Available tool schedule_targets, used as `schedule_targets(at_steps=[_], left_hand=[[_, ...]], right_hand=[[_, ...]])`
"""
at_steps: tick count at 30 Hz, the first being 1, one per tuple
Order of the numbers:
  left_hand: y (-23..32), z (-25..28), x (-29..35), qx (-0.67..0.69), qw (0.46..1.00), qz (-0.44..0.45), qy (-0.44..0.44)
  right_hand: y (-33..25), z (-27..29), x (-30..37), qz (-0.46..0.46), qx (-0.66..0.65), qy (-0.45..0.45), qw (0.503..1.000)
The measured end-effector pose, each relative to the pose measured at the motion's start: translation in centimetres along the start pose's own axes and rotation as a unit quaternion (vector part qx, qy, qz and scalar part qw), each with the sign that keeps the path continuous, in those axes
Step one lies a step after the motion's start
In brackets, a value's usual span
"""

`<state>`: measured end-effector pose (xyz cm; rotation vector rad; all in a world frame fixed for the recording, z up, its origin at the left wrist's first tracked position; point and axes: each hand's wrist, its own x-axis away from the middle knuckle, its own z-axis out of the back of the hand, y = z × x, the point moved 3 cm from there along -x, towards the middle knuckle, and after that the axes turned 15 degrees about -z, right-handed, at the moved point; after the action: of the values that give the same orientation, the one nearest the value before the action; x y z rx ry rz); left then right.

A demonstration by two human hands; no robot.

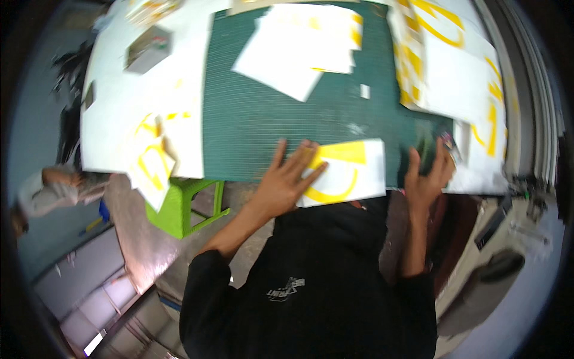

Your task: The person folds white sheets of paper with yellow printed designs in half on a green cutting mat. They smooth the creases with their hands and stack the folded papers into a pile. The person repeats this process for multiple sheets throughout the clip.

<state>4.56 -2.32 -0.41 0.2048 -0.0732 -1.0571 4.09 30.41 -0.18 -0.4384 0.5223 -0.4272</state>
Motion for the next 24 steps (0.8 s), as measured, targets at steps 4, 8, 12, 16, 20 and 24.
schedule_targets(at_steps=[4,8,12,16,20,24], left_hand=[[-0.3,1.8,1.6,0.154,0.959,0.035,0.236],[-1.8,2.4,2.2,0.346,0.798,0.251,0.425],[-4.6,1.4,3.0,0.474,0.566,0.401,0.543],[-7.4,2.6,4.1,0.501,0.441,0.358,0.652],[-13.4,4.7,7.9,0.459,0.412,0.317,0.720],[-18.3,4.7,12.5,0.468,0.360,0.333,0.735]], right_hand=[[-1.8,-0.7,1.3,0.023,-0.070,-0.017,0.997],[-3.2,-1.4,1.9,0.052,-0.137,-0.049,0.988],[-4.1,-1.7,2.2,0.065,-0.155,-0.098,0.981],[-4.4,-2.1,2.5,0.071,-0.175,-0.119,0.975],[-4.5,-2.3,2.5,0.057,-0.189,-0.125,0.972],[-5.1,-2.1,2.5,0.081,-0.177,-0.127,0.973]])
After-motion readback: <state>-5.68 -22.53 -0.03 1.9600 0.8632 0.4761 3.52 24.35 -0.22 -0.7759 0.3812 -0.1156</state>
